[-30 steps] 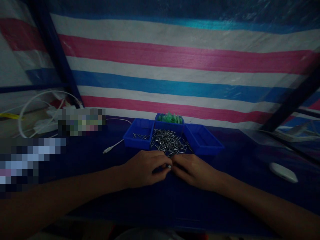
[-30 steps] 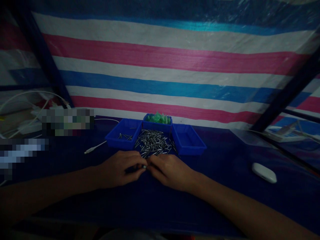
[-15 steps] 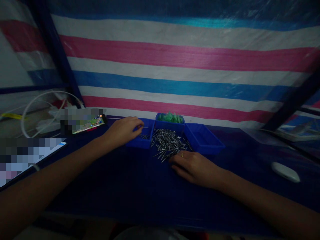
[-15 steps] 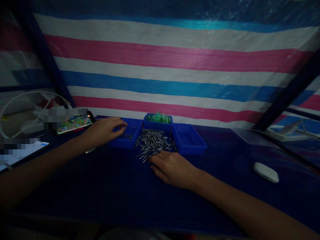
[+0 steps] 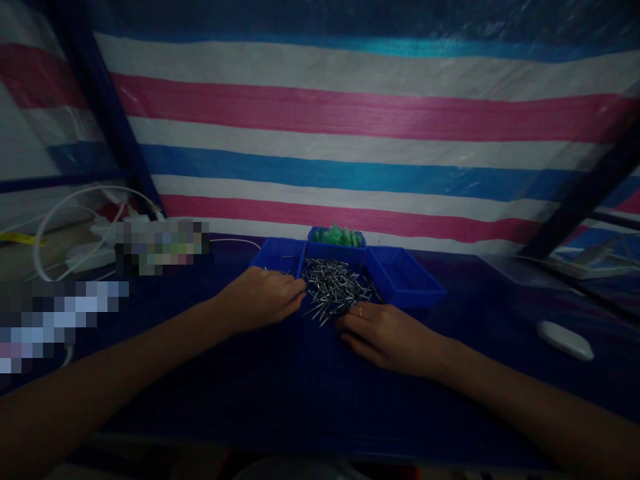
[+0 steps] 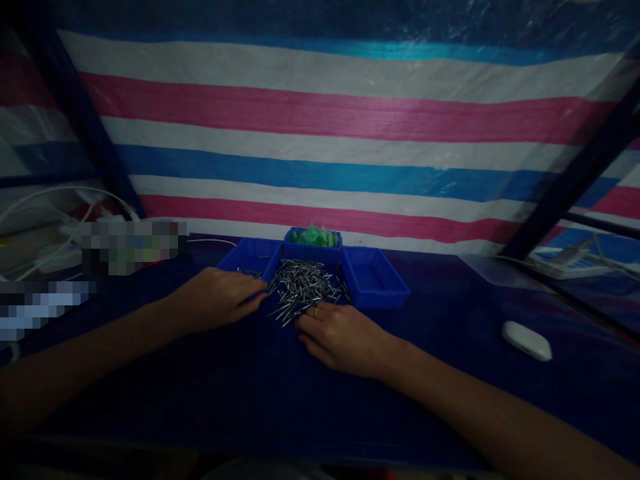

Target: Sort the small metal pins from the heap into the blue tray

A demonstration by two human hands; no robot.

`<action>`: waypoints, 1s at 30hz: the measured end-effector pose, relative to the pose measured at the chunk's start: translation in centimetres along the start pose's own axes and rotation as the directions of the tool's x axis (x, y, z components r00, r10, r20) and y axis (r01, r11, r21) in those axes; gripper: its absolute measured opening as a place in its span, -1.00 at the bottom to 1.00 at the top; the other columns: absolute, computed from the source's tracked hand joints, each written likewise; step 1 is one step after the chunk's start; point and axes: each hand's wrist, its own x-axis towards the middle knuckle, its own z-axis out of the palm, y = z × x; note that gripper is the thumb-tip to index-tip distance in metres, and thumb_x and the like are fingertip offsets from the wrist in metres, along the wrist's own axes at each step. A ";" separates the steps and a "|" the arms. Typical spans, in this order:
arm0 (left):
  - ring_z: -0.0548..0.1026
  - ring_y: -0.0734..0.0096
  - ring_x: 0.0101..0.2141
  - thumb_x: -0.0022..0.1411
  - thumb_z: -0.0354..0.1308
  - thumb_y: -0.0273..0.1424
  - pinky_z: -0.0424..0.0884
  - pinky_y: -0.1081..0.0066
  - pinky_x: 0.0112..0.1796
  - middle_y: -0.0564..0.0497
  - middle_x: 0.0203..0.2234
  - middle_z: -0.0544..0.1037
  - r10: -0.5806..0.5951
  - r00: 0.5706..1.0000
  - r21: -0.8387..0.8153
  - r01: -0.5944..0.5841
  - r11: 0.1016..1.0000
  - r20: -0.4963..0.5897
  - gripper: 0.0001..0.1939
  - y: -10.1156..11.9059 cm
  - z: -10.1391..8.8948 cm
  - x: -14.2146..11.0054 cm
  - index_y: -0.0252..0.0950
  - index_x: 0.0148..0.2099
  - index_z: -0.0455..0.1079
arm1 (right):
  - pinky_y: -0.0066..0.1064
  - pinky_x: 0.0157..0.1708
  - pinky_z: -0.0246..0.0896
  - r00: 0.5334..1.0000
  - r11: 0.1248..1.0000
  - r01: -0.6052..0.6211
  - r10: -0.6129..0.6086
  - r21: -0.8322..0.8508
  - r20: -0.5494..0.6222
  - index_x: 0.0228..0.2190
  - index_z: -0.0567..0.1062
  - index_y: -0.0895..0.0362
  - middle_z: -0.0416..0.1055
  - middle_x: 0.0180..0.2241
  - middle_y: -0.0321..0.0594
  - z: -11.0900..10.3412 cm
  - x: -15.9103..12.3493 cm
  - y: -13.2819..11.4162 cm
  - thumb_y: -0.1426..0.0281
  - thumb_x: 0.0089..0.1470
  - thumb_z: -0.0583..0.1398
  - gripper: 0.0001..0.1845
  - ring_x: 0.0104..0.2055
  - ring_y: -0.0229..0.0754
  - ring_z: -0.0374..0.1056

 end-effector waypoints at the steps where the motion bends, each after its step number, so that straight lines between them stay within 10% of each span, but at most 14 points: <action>1: 0.44 0.39 -0.55 0.25 -0.10 -0.35 0.22 0.46 -0.54 0.00 -0.56 0.48 0.004 1.000 0.010 -0.004 1.000 0.015 -0.76 0.5 0.2 -0.1 -0.31 -0.31 0.36 | -0.42 -0.36 0.11 1.000 1.000 0.000 0.000 -0.003 0.003 -0.27 0.36 0.21 0.33 -0.40 -0.19 0.0 0.0 0.0 0.46 0.14 0.02 -0.85 -0.38 -0.25 0.22; 13: 0.45 0.28 -0.65 0.26 -0.10 -0.38 0.17 0.45 -0.64 -0.07 -0.64 0.48 -0.116 0.979 0.133 0.094 0.987 0.170 -0.76 2.1 2.1 -0.8 -0.36 -0.14 0.34 | -0.40 -0.33 0.14 1.000 1.000 0.002 -0.002 0.000 0.018 -0.25 0.36 0.21 0.33 -0.38 -0.17 0.1 0.1 0.0 0.45 0.15 0.00 -0.82 -0.35 -0.23 0.23; 30: 0.43 0.35 -0.59 0.21 -0.03 -0.49 0.19 0.47 -0.63 0.00 -0.56 0.46 -0.033 0.993 0.079 0.025 0.997 0.112 -0.92 2.1 2.0 -0.7 -0.32 -0.31 0.28 | -0.41 -0.35 0.12 1.000 1.000 0.012 -0.012 0.009 0.004 -0.25 0.36 0.21 0.33 -0.38 -0.17 0.0 0.2 0.0 0.47 0.13 0.03 -0.84 -0.36 -0.24 0.23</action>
